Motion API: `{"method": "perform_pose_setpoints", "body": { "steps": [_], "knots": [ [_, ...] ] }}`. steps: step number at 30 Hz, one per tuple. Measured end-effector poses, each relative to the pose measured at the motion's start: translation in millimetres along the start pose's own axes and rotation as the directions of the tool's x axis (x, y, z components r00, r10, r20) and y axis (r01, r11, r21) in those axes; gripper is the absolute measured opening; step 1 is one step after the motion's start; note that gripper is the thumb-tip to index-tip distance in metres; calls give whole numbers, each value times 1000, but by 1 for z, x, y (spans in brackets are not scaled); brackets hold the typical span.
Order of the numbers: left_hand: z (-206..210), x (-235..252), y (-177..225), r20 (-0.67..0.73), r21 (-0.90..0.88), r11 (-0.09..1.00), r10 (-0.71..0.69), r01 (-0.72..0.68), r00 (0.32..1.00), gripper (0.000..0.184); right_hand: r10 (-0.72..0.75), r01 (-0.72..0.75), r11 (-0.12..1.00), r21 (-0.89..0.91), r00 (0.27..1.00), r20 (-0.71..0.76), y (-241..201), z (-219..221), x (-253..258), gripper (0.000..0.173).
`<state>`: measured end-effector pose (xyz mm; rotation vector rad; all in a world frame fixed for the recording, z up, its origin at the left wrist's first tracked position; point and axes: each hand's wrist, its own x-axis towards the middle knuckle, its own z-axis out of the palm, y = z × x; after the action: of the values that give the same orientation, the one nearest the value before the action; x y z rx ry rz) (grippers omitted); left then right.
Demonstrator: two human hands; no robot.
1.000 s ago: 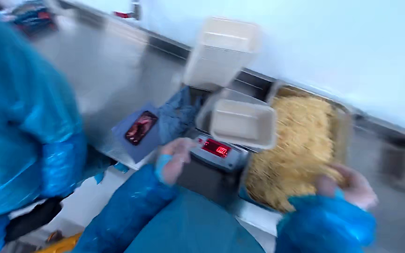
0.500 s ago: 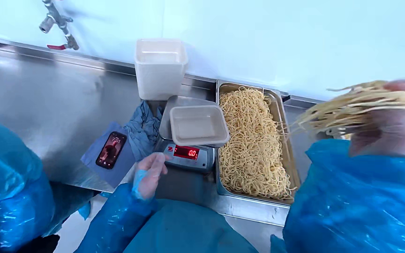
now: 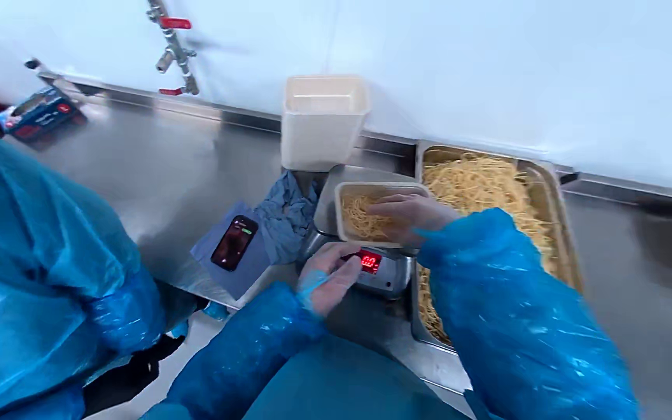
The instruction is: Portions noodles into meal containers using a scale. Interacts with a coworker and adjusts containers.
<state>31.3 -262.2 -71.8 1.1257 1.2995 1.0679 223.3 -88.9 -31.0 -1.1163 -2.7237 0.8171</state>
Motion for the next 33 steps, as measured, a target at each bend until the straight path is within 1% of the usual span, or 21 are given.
{"method": "perform_pose_setpoints", "body": {
  "steps": [1,2,3,5,7,9,11,12,13,14,16,17,19,20,21,22,24,26,28,31,33],
  "knots": [
    [-1,-1,1,17,6,1000,-6,6,1000,33,-37,36,999,-2,999,-18,-1,1,-4,44],
    [-2,-2,1,32,5,1000,-13,12,999,34,-70,72,997,12,993,-94,-6,-3,-13,43],
    [-2,-3,1,44,-9,1000,-20,20,999,35,-67,71,997,18,981,-184,-11,-9,-23,42],
    [-3,-4,1,60,-53,998,-32,35,998,36,84,-61,995,80,943,-322,-14,-21,-45,35],
    [-3,-3,2,77,-80,996,-41,47,996,38,309,-262,950,169,864,-397,2,-23,-64,32],
    [-5,-4,5,108,-86,994,-58,67,993,41,496,-446,868,217,780,-382,32,-11,-82,39],
    [-14,-5,6,93,-59,996,-60,66,994,38,622,-611,781,127,744,-244,73,12,-101,59],
    [-19,-7,3,56,-45,997,-55,58,997,35,654,-658,751,48,733,-187,90,27,-109,69],
    [-26,-8,-1,19,-35,997,-66,67,998,34,673,-683,730,-12,722,-160,102,42,-117,73],
    [-33,-10,-6,-20,-26,996,-87,87,996,33,685,-699,714,-36,708,-169,105,55,-123,69],
    [-48,-11,-20,-110,23,990,-136,140,985,33,680,-696,718,-17,706,-198,97,64,-132,46],
    [-56,-9,-29,-177,85,985,-135,151,975,34,686,-697,717,6,703,-189,91,62,-135,38],
    [-79,-2,-44,-330,351,918,-61,182,942,42,703,-708,706,31,694,-156,84,57,-137,35],
    [-94,2,-51,-398,479,852,-6,213,918,51,703,-707,706,38,693,-159,85,57,-138,37],
    [-108,6,-58,-464,562,786,39,259,885,60,702,-706,707,44,693,-161,86,59,-138,38],
    [-120,11,-65,-528,598,733,57,323,848,70,700,-704,709,45,695,-165,88,60,-139,38],
    [-140,22,-75,-612,601,678,51,423,789,85,699,-702,710,49,695,-171,85,60,-136,38],
    [-151,27,-81,-628,620,646,67,445,776,92,707,-710,702,55,687,-164,79,58,-134,37],
    [-157,29,-84,-603,658,627,108,416,791,94,716,-717,694,67,678,-164,78,57,-132,37],
    [-159,32,-91,-574,683,624,137,380,807,92,733,-729,679,89,665,-144,72,56,-129,38],
    [-158,32,-91,-566,675,641,130,367,814,87,731,-723,682,115,663,-163,73,59,-131,37]
  ]
}}
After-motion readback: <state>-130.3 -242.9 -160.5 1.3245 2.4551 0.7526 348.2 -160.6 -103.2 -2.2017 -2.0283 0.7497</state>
